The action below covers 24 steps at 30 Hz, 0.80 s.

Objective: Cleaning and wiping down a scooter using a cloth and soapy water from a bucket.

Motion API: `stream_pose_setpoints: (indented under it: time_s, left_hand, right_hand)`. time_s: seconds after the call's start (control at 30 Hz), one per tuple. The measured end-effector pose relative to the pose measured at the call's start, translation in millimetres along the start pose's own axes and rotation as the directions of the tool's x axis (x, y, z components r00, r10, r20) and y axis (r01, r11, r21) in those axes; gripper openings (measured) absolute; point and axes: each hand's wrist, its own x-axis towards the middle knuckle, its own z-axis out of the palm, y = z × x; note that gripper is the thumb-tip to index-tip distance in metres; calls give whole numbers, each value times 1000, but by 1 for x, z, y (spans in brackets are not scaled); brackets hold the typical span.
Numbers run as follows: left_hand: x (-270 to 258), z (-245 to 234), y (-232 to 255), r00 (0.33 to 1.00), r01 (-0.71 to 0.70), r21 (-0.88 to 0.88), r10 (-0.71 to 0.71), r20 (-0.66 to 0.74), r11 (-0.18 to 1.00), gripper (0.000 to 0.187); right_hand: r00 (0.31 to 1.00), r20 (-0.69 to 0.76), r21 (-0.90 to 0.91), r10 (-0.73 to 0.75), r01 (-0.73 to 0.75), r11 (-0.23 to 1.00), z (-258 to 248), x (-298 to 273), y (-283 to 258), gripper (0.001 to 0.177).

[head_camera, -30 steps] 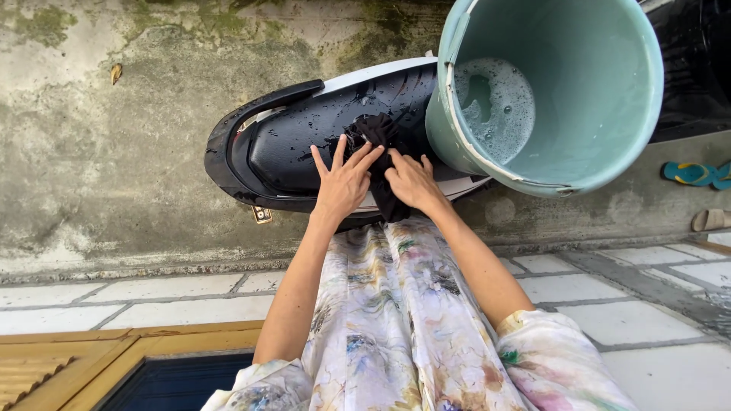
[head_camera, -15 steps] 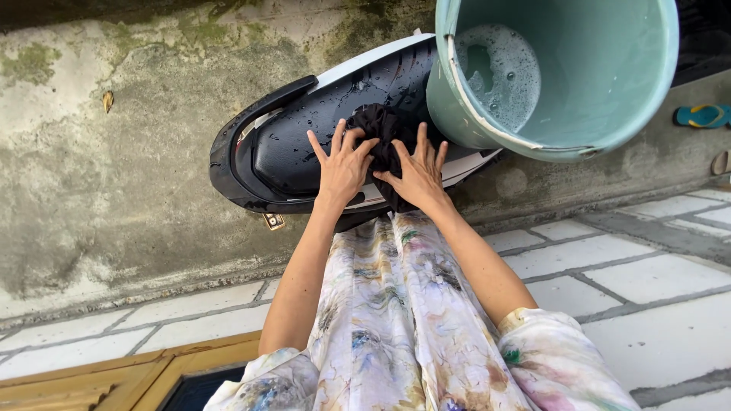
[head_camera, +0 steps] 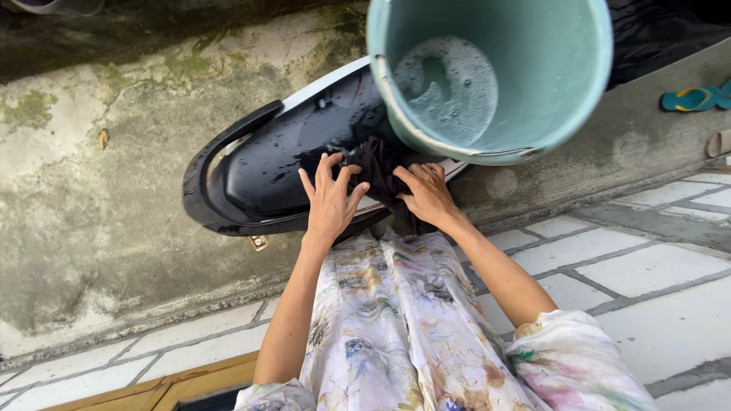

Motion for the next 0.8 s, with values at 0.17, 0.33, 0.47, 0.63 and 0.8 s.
stream_pose_setpoints:
  time_s: [0.17,0.33,0.47,0.63,0.8]
  left_hand:
    - [-1,31,67,999,-34,7,35,-24,999,36]
    - [2,79,138,987,-142,49,137,85,989,36]
    - [10,120,192,965,-194,-29,196,173,981,38]
    - [35,147,264,943,-314,-89,321,85,945,40]
    - [59,149,319,892,-450,-48,451,13,892,39]
  right_hand:
    - [997,72,-23,-31,33,999,-50,-53,73,50]
    - [987,162,-135,-14,36,990,-116,-92,144,53]
    - [979,178,-231,102,-59,971,-173,-113,193,51]
    - [985,73,-280,158,-132,951,-224,-132,254,49]
    - [976,-138,-266,170,-202,943,-264,-142,278,46]
